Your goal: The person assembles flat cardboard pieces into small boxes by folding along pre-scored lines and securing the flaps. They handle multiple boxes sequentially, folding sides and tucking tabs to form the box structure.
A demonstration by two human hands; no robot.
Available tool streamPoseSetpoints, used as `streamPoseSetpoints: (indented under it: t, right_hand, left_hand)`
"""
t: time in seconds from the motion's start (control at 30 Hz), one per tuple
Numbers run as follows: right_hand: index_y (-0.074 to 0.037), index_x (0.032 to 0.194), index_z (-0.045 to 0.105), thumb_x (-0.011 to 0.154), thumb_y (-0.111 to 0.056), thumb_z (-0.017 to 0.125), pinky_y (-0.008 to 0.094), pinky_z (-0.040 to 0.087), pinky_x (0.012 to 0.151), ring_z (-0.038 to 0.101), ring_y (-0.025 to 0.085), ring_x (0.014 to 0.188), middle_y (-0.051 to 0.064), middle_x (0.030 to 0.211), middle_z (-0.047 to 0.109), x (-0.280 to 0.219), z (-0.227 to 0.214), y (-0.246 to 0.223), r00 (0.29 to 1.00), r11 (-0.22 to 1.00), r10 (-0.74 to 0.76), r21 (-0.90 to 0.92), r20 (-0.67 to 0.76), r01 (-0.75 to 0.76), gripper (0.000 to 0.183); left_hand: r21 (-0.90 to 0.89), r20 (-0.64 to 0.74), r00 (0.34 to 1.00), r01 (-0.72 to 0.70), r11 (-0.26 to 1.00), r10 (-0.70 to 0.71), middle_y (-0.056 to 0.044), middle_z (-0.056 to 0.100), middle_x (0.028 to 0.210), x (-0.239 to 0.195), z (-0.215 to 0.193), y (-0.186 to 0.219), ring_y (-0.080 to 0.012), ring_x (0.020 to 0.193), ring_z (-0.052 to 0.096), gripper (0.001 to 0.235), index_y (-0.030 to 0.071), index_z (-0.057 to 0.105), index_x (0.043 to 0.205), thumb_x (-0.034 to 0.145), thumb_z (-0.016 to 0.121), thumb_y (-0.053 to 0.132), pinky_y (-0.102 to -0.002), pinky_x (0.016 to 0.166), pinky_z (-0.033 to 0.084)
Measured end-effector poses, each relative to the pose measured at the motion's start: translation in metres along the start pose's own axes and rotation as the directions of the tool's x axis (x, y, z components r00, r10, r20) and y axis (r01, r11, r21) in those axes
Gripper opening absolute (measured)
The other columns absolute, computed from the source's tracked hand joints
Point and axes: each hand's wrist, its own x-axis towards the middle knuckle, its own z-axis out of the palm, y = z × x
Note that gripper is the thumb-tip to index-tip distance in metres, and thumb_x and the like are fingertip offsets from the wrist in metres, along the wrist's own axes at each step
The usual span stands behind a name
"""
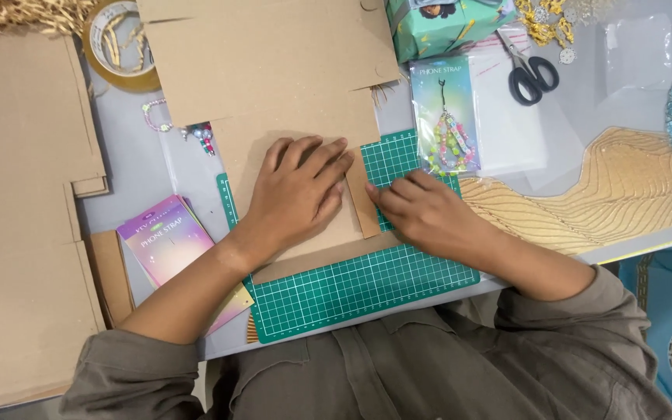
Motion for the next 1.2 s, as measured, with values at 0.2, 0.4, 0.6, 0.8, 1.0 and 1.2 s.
streamPoseSetpoints:
  t: [0.2, 0.4, 0.6, 0.8, 1.0, 1.2]
  right_hand:
    - [-0.007, 0.091, 0.079, 0.103, -0.002, 0.057, 0.04, 0.053, 0.081, 0.06, 0.022, 0.081, 0.002, 0.085, 0.066, 0.002, -0.018, -0.002, 0.991, 0.958, -0.12, 0.267, 0.052, 0.102, 0.026]
    - [-0.001, 0.137, 0.075, 0.1, 0.003, 0.052, 0.053, 0.057, 0.095, 0.069, 0.044, 0.112, 0.022, 0.119, 0.072, 0.005, 0.007, 0.033, 0.949, 0.805, 0.298, 0.507, 0.105, -0.309, 0.043]
    - [-0.009, 0.134, 0.078, 0.108, -0.005, 0.052, 0.042, 0.05, 0.087, 0.065, 0.028, 0.103, 0.009, 0.116, 0.07, 0.005, 0.025, 0.026, 0.968, 0.929, 0.23, 0.274, 0.1, -0.249, 0.037]
    - [-0.006, 0.104, 0.079, 0.112, -0.006, 0.05, 0.039, 0.051, 0.081, 0.06, 0.024, 0.085, 0.002, 0.097, 0.066, 0.001, -0.001, 0.016, 0.999, 0.972, -0.025, 0.235, 0.047, 0.013, 0.029]
    - [-0.005, 0.089, 0.078, 0.11, -0.007, 0.055, 0.039, 0.055, 0.081, 0.062, 0.023, 0.082, 0.002, 0.09, 0.068, 0.003, -0.011, 0.005, 0.98, 0.915, -0.196, 0.365, 0.031, 0.171, 0.031]
    - [-0.005, 0.121, 0.079, 0.097, -0.016, 0.078, 0.049, 0.059, 0.091, 0.07, 0.035, 0.1, 0.013, 0.107, 0.07, 0.016, -0.009, 0.022, 0.954, 0.656, 0.271, 0.701, 0.13, -0.281, 0.027]
  left_hand:
    - [-0.047, 0.043, 0.999, 0.03, 0.998, -0.028, -0.01, 0.065, 0.15, 0.002, -0.007, 0.007, -0.0371, 0.141, 0.051, 0.058, 0.017, 0.069, 0.145, 0.105, 0.062, 0.057, -0.064, 0.119, 0.03]
    - [-0.147, 0.189, 0.981, 0.067, 0.987, -0.039, -0.016, 0.046, 0.167, 0.008, -0.017, 0.009, -0.0416, 0.157, 0.031, 0.069, 0.011, 0.056, 0.156, 0.106, 0.058, 0.059, -0.071, 0.128, 0.006]
    - [-0.116, 0.198, 0.978, 0.083, 0.99, -0.059, -0.014, 0.044, 0.17, 0.006, -0.011, 0.009, -0.0368, 0.161, 0.028, 0.07, 0.012, 0.049, 0.159, 0.109, 0.051, 0.061, -0.068, 0.131, 0.0]
    - [-0.116, 0.188, 0.98, 0.082, 0.99, -0.059, -0.015, 0.047, 0.168, 0.005, -0.013, 0.01, -0.0374, 0.161, 0.031, 0.069, 0.011, 0.05, 0.159, 0.109, 0.051, 0.058, -0.07, 0.13, 0.001]
    - [-0.094, 0.205, 0.976, 0.091, 0.991, -0.071, -0.011, 0.046, 0.169, 0.003, -0.008, 0.009, -0.0335, 0.162, 0.028, 0.071, 0.015, 0.048, 0.161, 0.109, 0.046, 0.064, -0.068, 0.131, 0.001]
    - [-0.167, 0.145, 0.985, 0.116, 0.979, -0.092, -0.02, 0.046, 0.165, 0.0, -0.015, 0.009, -0.0327, 0.162, 0.032, 0.058, 0.008, 0.033, 0.165, 0.116, 0.034, 0.038, -0.064, 0.133, 0.003]
